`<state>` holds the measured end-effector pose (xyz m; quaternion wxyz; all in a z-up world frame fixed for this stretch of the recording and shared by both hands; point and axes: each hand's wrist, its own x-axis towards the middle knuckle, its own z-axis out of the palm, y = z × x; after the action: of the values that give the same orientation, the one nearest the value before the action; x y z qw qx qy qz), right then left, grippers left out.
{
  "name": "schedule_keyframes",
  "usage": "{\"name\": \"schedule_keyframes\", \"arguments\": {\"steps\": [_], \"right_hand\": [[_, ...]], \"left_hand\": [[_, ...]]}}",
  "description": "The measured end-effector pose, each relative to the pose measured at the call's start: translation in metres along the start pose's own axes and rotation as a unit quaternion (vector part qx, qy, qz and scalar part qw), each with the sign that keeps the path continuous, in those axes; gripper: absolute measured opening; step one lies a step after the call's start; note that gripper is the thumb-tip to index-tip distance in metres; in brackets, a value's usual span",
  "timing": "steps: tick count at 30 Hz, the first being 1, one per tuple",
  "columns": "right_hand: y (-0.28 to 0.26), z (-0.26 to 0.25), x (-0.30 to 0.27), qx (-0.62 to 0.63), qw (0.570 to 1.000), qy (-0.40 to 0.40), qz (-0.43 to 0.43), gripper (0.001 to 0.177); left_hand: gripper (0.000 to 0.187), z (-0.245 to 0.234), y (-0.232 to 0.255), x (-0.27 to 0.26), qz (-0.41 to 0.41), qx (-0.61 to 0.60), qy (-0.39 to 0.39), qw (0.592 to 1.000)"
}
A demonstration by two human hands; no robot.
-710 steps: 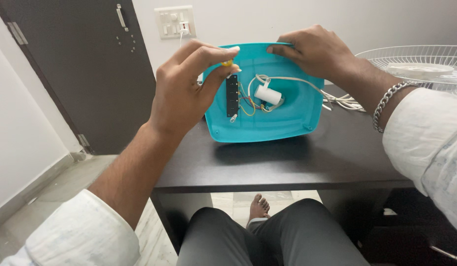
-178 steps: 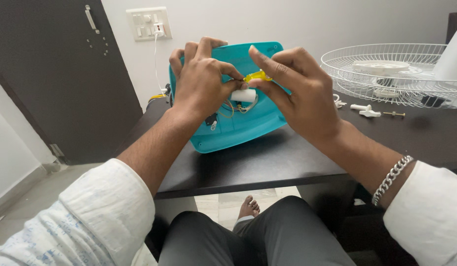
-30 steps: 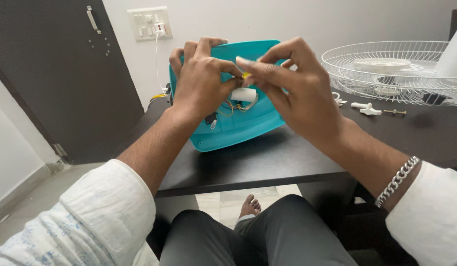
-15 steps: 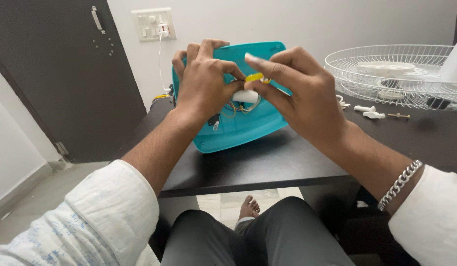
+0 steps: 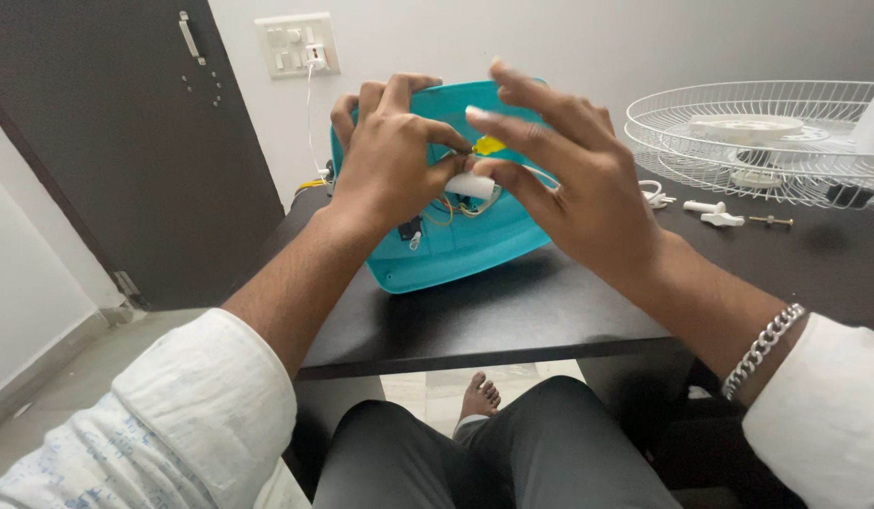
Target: The person disassembles a small electric fan by removing screws from the back cover and opening the casing. They then use a screwdriver to adjust internal wiring and components inside the fan housing.
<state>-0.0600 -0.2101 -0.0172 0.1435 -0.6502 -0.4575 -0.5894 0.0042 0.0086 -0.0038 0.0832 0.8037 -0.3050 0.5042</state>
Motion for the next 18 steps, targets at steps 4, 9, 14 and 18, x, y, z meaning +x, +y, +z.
{"name": "schedule_keyframes", "arguments": {"steps": [4, 9, 14, 18], "right_hand": [[-0.001, 0.005, 0.001, 0.013, 0.999, 0.012, 0.027, 0.031], [0.001, 0.006, -0.001, 0.036, 0.999, 0.001, 0.031, 0.034], [0.003, 0.007, -0.009, 0.035, 0.999, -0.003, 0.019, 0.025], [0.007, 0.011, -0.013, 0.101, 0.994, -0.024, 0.041, 0.017]], "left_hand": [[0.017, 0.004, -0.001, 0.001, -0.012, 0.009, -0.001, 1.0], [0.017, 0.005, 0.0, 0.0, -0.02, 0.005, 0.002, 1.0], [0.023, 0.002, 0.002, 0.0, -0.029, 0.008, 0.009, 1.0], [0.024, 0.004, 0.005, 0.0, -0.03, 0.022, 0.034, 0.999]]}}
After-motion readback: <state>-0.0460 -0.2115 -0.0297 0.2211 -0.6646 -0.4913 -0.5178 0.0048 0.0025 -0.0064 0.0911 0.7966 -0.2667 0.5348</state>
